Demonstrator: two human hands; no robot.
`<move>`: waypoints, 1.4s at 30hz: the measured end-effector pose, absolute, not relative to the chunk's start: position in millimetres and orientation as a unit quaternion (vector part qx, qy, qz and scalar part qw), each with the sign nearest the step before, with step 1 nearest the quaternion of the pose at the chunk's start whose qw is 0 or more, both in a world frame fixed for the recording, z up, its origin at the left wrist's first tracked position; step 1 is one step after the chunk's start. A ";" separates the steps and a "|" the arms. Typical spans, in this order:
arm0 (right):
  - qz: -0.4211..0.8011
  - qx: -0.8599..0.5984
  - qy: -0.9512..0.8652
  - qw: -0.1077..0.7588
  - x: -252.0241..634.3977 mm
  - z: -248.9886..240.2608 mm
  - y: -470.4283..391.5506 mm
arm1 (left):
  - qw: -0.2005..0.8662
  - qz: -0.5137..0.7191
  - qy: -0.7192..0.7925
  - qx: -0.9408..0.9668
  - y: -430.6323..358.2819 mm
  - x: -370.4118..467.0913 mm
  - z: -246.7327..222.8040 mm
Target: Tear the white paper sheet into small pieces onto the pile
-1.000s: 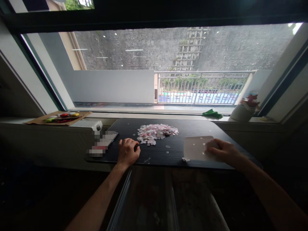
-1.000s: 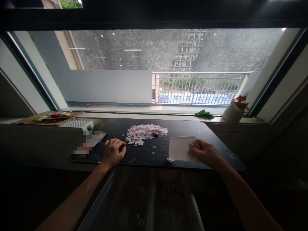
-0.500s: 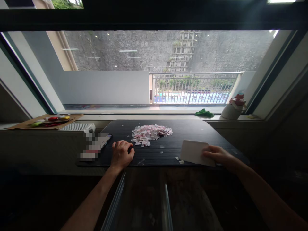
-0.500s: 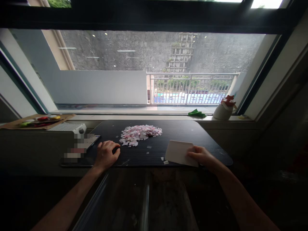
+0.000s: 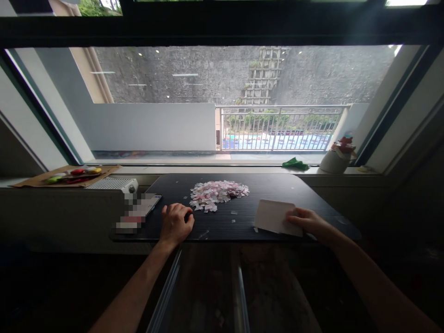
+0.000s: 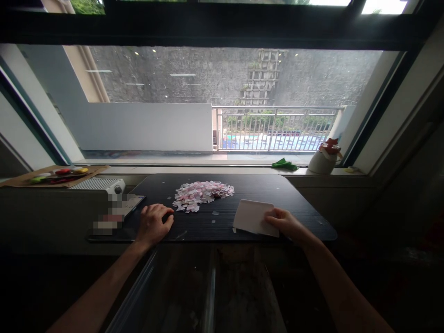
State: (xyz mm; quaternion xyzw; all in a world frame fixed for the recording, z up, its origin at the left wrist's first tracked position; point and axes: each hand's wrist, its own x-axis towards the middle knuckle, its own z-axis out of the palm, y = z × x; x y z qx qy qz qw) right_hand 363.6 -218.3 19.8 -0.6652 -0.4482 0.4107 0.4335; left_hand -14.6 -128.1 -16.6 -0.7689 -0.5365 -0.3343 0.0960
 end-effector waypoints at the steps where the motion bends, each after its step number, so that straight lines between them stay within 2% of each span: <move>1: 0.414 -0.664 -0.455 0.425 361.9 21.3 -218.5 | 0.095 -0.335 -0.536 -0.769 -128.0 -14.6 -16.6; 10: 0.482 -0.614 -0.484 0.394 364.3 29.5 -237.0 | 0.097 -0.329 -0.538 -0.770 -128.2 -14.5 -16.5; 19: 0.289 -0.653 -0.452 0.534 337.3 8.5 -182.1 | 0.094 -0.332 -0.539 -0.768 -128.0 -13.9 -19.5; 23: 0.327 -0.642 -0.451 0.528 312.5 5.8 -168.4 | 0.088 -0.331 -0.543 -0.766 -128.3 -13.0 -18.8; 34: 0.417 -0.602 -0.516 0.445 290.4 -4.2 -187.5 | 0.082 -0.332 -0.550 -0.762 -130.6 -10.6 -17.6; 42: 0.512 -0.535 -0.519 0.427 275.7 -0.1 -203.4 | 0.078 -0.329 -0.557 -0.758 -131.6 -9.6 -16.5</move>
